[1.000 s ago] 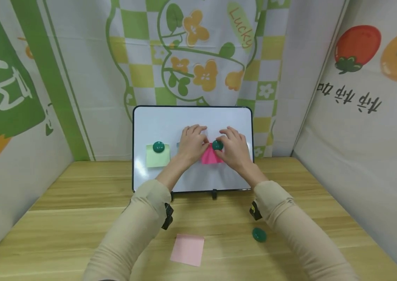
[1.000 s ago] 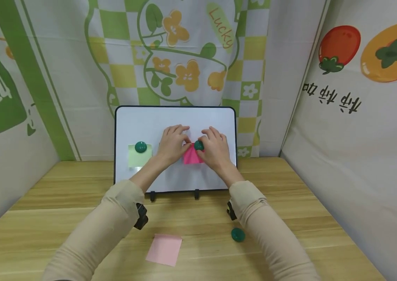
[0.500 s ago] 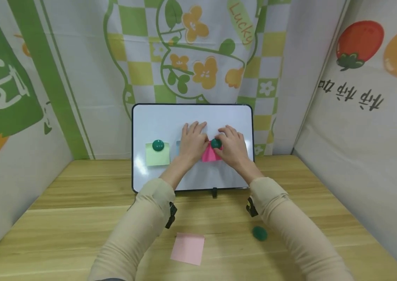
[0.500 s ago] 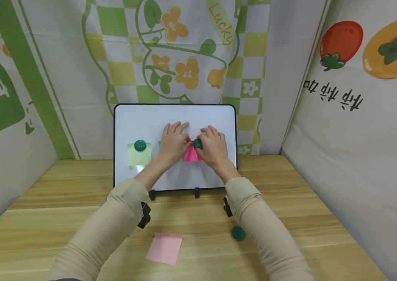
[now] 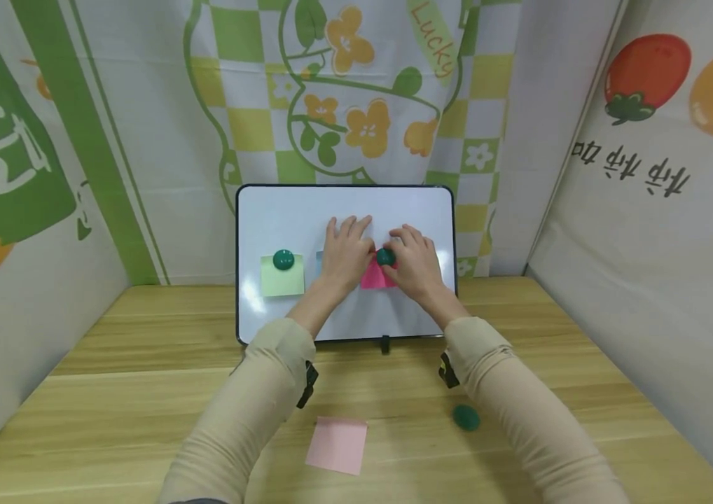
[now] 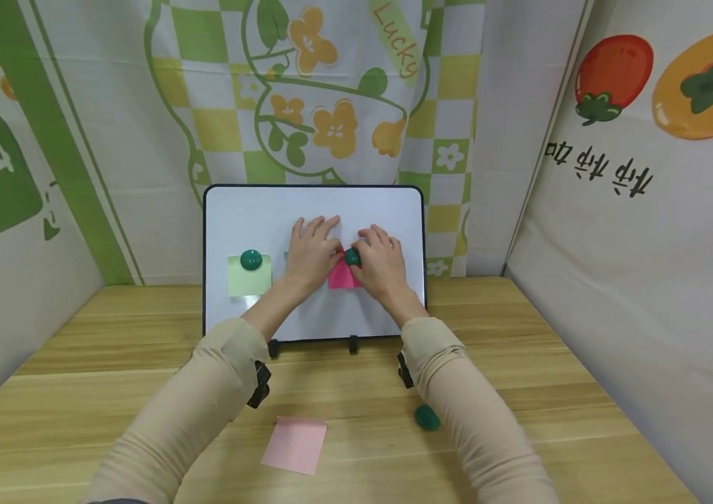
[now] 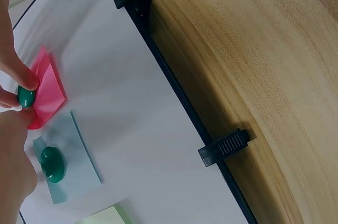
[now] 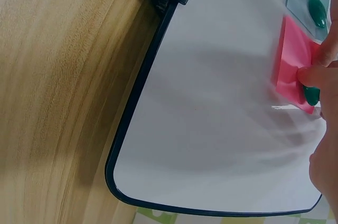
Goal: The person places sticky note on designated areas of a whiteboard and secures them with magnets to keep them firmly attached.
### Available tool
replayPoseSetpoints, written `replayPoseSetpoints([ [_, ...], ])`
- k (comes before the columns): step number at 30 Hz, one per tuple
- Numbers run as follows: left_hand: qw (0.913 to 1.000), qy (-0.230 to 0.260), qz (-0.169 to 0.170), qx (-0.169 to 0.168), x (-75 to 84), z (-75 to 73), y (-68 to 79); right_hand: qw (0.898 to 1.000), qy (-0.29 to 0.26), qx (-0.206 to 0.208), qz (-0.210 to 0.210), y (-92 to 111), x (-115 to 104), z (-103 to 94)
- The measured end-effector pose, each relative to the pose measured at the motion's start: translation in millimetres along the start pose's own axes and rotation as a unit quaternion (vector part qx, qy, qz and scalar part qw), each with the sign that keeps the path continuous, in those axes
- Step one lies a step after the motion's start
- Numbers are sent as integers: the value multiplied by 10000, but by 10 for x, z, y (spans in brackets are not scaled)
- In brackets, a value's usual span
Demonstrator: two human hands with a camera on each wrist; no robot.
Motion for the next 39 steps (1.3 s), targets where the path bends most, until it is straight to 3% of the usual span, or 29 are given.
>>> replayPoseSetpoints([
  [9, 9996, -179, 73, 201, 1, -14, 11, 10000, 49, 39, -57, -11, 8, 43],
  [39, 9999, 30, 51, 125, -49, -14, 79, 9999, -52, 137, 6, 63, 47, 74],
])
Point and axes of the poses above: each hand's wrist, its own y-axis away from the middle knuckle, its own z-axis out of the palm, x = y × z, the point moved 7 cm from there along -y, towards the middle knuckle, and after that the axes turned 4 degrees about -x, right-handed, at the moved point
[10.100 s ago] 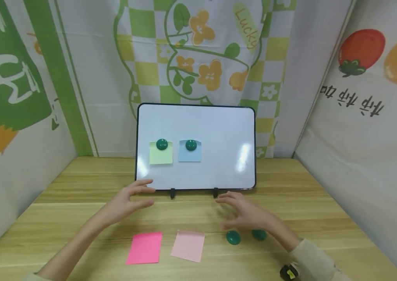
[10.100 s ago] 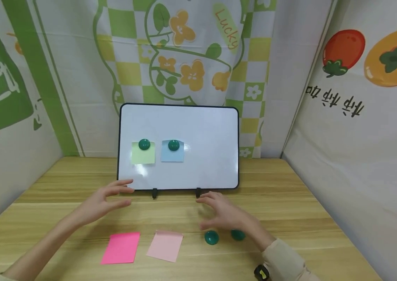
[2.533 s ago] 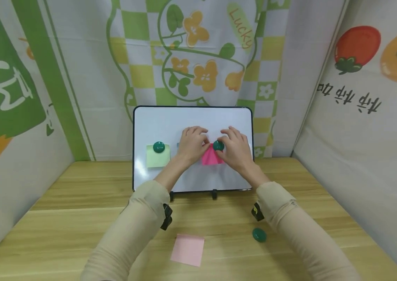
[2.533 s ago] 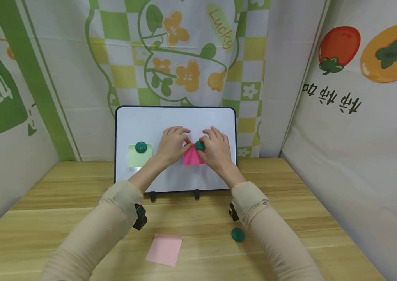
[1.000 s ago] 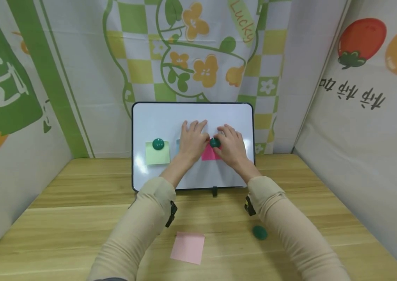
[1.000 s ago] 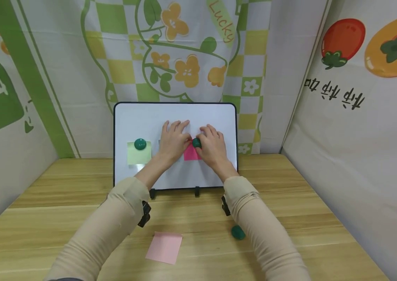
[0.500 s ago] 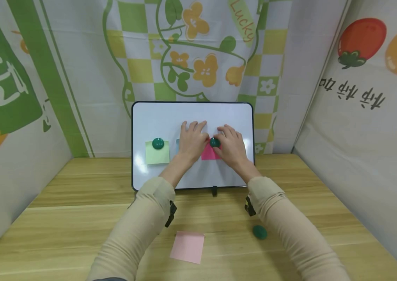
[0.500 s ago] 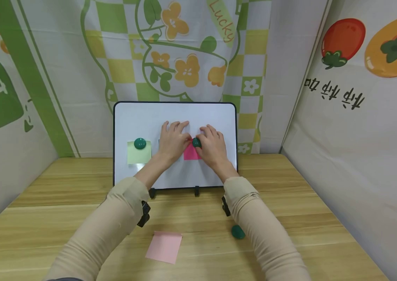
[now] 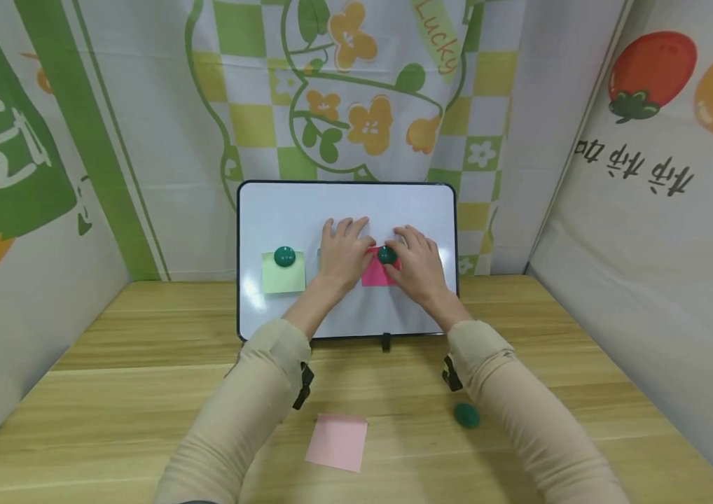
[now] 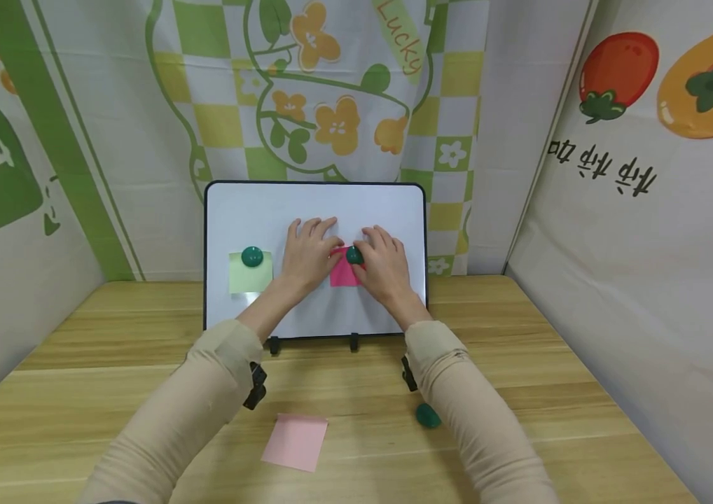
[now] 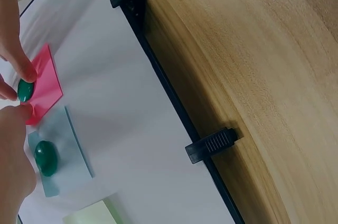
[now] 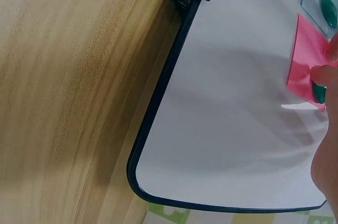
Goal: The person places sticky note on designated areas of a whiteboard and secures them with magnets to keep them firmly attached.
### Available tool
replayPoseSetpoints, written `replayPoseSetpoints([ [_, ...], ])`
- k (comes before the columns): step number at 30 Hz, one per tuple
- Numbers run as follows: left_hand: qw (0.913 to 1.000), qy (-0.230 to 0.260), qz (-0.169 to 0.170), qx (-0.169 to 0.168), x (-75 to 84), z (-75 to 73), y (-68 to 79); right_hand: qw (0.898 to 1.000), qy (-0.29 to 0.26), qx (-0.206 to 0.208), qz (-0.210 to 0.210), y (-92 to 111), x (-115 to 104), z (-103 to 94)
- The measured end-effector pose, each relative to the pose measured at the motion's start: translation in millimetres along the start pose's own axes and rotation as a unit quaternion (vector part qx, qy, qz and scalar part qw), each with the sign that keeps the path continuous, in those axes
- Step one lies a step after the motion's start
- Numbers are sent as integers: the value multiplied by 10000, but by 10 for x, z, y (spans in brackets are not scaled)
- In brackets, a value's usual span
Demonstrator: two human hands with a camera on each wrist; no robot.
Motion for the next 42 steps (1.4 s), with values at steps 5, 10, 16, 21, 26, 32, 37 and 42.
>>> replayPoseSetpoints([
  [5, 10000, 46, 69, 37, -33, -16, 32, 9999, -74, 125, 12, 42, 39, -18],
  [10, 9997, 216, 63, -90, -95, 7, 94, 9993, -250, 252, -81, 103, 91, -12],
  [16, 9991, 416, 72, -107, -153, 4, 163, 9989, -311, 309, -159, 154, 134, 14],
  [21, 9989, 400, 39, -242, -187, 8, 194, 9985, -375, 365, -164, 185, 153, 25],
  [26, 9981, 321, 114, -518, -187, 42, 239, 9987, -404, 284, -120, 251, 156, 45],
  [32, 9956, 633, 65, -692, -175, -17, 323, 9983, -511, 215, -176, 346, 141, 60],
  [37, 9920, 1120, -80, -581, -218, -54, 382, 9979, -600, 164, -167, 413, 176, 91],
  [42, 9875, 1487, -96, -524, -227, -38, 475, 9968, -689, 306, -282, 528, 206, 82],
])
Point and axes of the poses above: each hand's wrist, its own y-axis away from the middle knuckle, its own z-axis out of the palm, x = y × z, the point moved 7 cm from there along -y, towards the middle knuckle, and after that the axes turned 4 degrees about -x, right-handed, at the moved point
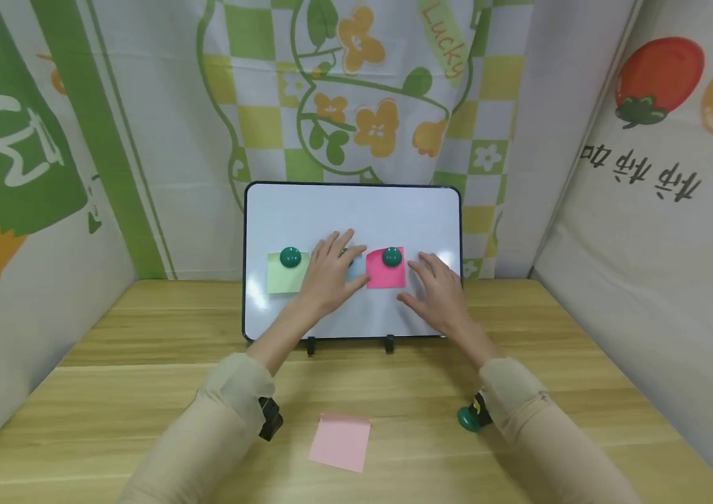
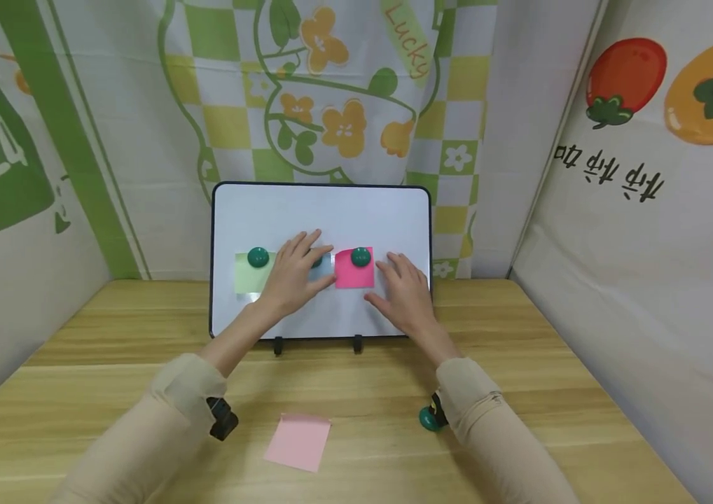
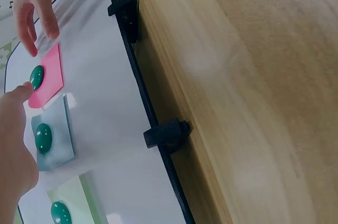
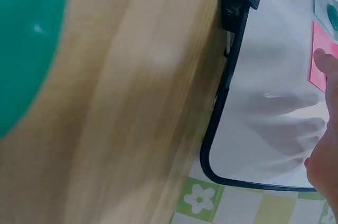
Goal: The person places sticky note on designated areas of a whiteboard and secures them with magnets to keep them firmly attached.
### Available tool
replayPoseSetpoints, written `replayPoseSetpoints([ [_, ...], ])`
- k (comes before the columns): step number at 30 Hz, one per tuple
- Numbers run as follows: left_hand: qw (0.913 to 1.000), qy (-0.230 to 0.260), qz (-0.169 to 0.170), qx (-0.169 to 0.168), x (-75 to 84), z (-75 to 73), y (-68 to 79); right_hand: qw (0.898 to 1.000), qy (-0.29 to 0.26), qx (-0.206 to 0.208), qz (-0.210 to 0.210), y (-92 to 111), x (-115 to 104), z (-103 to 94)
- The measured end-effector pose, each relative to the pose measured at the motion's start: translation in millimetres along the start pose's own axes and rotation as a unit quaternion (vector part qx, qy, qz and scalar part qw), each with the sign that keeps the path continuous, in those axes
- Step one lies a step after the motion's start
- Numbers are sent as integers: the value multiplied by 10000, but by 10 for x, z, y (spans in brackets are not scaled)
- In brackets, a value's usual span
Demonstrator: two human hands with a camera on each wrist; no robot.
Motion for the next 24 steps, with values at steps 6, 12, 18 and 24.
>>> replayPoseSetpoints([
  [6, 9998, 165, 61, -26, -7, 4, 90, 9996, -125, 245, -96, 107, 24, -53],
  [12, 9985, 539, -13, 39, -40, -32, 179, 9997, -233, 34, 57, 171, 38, -34],
  [18, 9966, 816, 3, -100, -27, -11, 300, 9993, -349, -70, 89, 278, 51, -30],
  [24, 9965, 817, 71, -178, -18, -49, 419, 9990, -429, -111, 63, 380, 58, -50],
])
Point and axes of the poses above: each hand's wrist, its own y-axis away from the middle knuckle, its own z-axis out of the palm, x = y × z, the point moved 7 cm from there along -y, towards the middle knuckle, and after that the axes turned 4 degrees about -x, right-handed, at the moved point
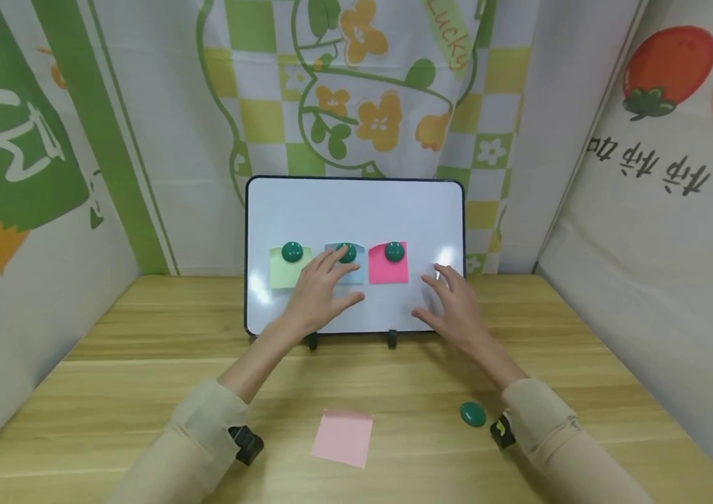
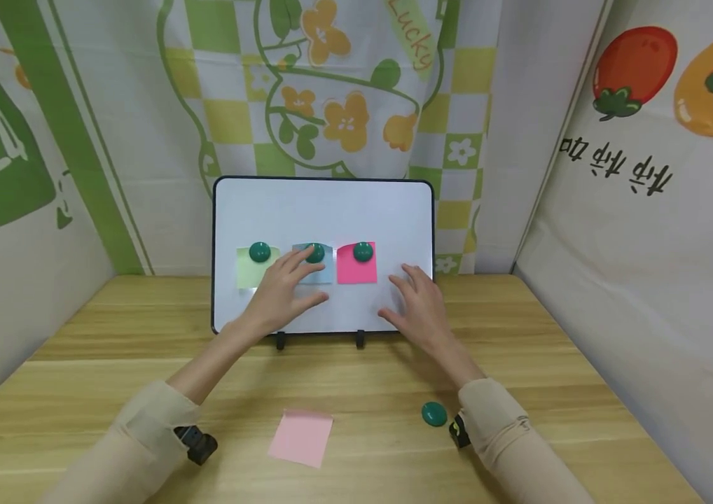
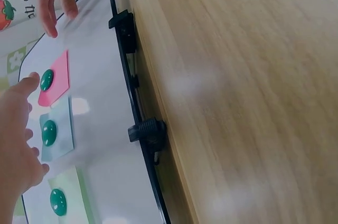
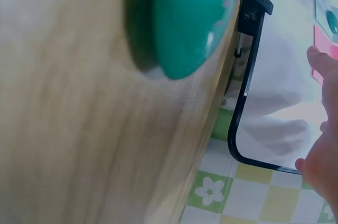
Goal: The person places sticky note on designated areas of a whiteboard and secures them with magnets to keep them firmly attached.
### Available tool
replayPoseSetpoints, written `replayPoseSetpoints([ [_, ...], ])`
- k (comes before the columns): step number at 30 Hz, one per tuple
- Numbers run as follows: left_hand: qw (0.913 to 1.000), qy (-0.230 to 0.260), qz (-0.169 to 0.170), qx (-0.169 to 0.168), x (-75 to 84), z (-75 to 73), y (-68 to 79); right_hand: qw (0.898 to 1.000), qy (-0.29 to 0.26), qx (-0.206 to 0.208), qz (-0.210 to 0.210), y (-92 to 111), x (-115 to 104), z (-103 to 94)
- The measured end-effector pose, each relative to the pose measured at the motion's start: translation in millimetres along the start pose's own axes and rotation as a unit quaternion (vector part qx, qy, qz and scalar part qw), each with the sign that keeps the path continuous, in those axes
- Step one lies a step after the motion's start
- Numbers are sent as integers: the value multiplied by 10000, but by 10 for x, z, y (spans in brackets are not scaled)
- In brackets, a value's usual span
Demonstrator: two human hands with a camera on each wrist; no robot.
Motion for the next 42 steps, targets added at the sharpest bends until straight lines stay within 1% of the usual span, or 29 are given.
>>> replayPoseSetpoints([
  [6, 9998, 164, -48, -143, -39, 3, 90, 9999, -25, -111, 51, 34, 4, -12],
  [11, 9994, 280, -74, -189, -82, 12, 166, 9996, 52, -268, 57, 67, -9, 8],
  [18, 9979, 585, -134, -246, -137, -14, 290, 9983, 4, -580, 78, 141, -5, 31],
  [22, 9961, 811, -185, -287, -157, -14, 353, 9961, -94, -859, 153, 194, 21, 59],
  [27, 9916, 1217, -320, -313, -184, -16, 413, 9934, -230, -1104, 192, 261, 36, 78],
  [30, 9869, 1516, -360, -430, -182, -13, 433, 9918, -410, -1192, 218, 296, 26, 72],
  [34, 9785, 1923, -415, -618, -174, -5, 467, 9876, -735, -1357, 297, 348, 29, 91],
  [36, 9762, 2021, -431, -658, -176, -2, 484, 9852, -897, -1424, 328, 371, 30, 98],
  [40, 9731, 2115, -476, -783, -173, 17, 519, 9816, -1075, -1542, 325, 420, 33, 102],
  [42, 9701, 2206, -520, -868, -169, 30, 545, 9797, -1152, -1607, 320, 444, 28, 96],
])
Point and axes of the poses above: each hand's wrist, its own y-axis away from the middle knuckle, its own z-axis out of the palm, x = y × z, the point moved 7 cm from there along -y, towards the middle knuckle, and after that the axes turned 4 degrees about -x, right-handed, at the moved point
